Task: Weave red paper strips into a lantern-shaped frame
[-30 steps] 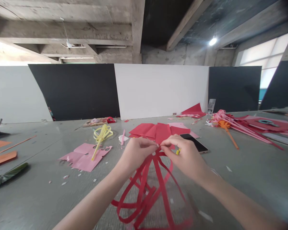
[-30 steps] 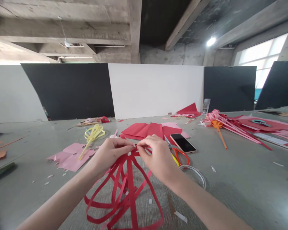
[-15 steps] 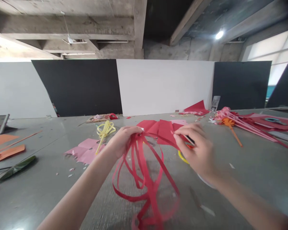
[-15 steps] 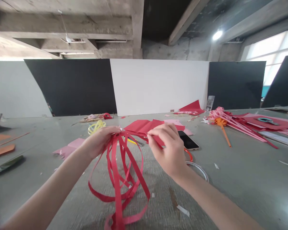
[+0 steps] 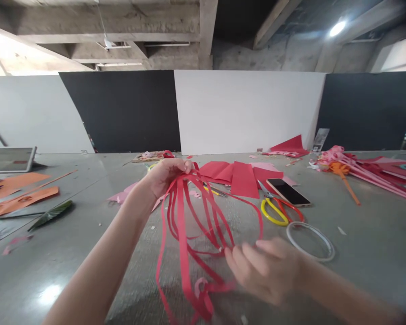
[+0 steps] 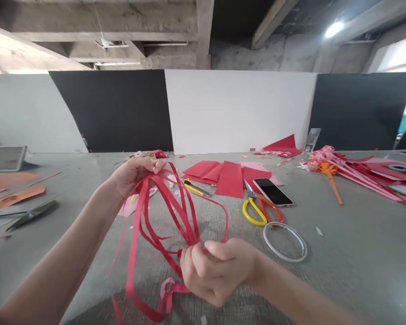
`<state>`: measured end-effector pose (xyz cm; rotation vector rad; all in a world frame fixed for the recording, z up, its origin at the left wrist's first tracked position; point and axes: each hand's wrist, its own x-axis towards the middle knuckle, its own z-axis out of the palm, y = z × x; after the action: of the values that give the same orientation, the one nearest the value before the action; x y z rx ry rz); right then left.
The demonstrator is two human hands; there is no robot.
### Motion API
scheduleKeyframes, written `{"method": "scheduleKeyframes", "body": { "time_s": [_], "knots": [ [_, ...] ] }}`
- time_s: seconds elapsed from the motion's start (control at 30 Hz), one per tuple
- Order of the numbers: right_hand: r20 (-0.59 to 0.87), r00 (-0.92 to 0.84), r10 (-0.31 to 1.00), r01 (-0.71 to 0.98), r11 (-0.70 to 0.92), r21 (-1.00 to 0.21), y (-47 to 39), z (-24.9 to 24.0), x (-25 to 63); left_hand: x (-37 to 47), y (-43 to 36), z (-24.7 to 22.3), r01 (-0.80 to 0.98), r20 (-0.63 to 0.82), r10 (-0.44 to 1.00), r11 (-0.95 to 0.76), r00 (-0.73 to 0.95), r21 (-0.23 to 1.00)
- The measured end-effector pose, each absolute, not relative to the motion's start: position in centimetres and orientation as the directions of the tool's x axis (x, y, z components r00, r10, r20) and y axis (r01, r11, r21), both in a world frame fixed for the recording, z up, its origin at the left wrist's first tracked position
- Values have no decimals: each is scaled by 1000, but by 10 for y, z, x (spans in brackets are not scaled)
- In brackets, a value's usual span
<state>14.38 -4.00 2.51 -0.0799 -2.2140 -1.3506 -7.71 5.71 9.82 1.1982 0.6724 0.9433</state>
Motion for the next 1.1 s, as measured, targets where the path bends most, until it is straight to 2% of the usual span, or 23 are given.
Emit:
{"method": "scheduleKeyframes", "body": {
  "time_s": [0.1, 0.17, 0.23, 0.3, 0.4, 0.5, 0.57, 0.63, 0.73, 0.83, 0.97, 1.1],
  "knots": [
    [378, -886, -269, 209, 495, 844, -44, 16, 140, -80, 59, 98, -239, 70, 894, 43, 443, 970],
    [502, -836, -221, 309, 568, 763, -46, 14, 138, -83, 61, 98, -229, 67, 890, 42, 451, 973],
    [748, -656, -104, 508, 671, 539, -44, 16, 137, -86, 63, 98, -232, 84, 887, 27, 455, 972],
    [898, -438, 37, 605, 751, 264, -39, 21, 139, -90, 64, 99, -251, 127, 887, -13, 444, 968],
    [916, -286, 282, 571, 818, -73, -26, 33, 148, -93, 64, 101, -267, 173, 884, -57, 435, 962],
    [822, -342, 455, 522, 819, -237, -18, 48, 160, -93, 63, 102, -265, 184, 880, -69, 439, 962],
    [798, -440, 412, 478, 860, -181, -19, 54, 163, -93, 64, 101, -262, 193, 878, -80, 439, 962],
    [754, -581, 306, 418, 907, -47, -24, 53, 158, -93, 66, 99, -258, 199, 876, -90, 438, 962],
    [608, -772, 186, 357, 918, 171, -32, 35, 141, -92, 67, 97, -244, 205, 875, -104, 439, 964],
    [571, -813, 116, 367, 864, 346, -33, 6, 123, -89, 65, 98, -223, 204, 876, -115, 436, 968],
    [639, -763, 98, 401, 848, 348, -33, -32, 111, -80, 53, 101, -133, 211, 894, -171, 396, 976],
    [684, -726, 64, 358, 885, 297, -42, -54, 110, -71, 42, 102, -54, 264, 908, -261, 325, 964]
  ]
}}
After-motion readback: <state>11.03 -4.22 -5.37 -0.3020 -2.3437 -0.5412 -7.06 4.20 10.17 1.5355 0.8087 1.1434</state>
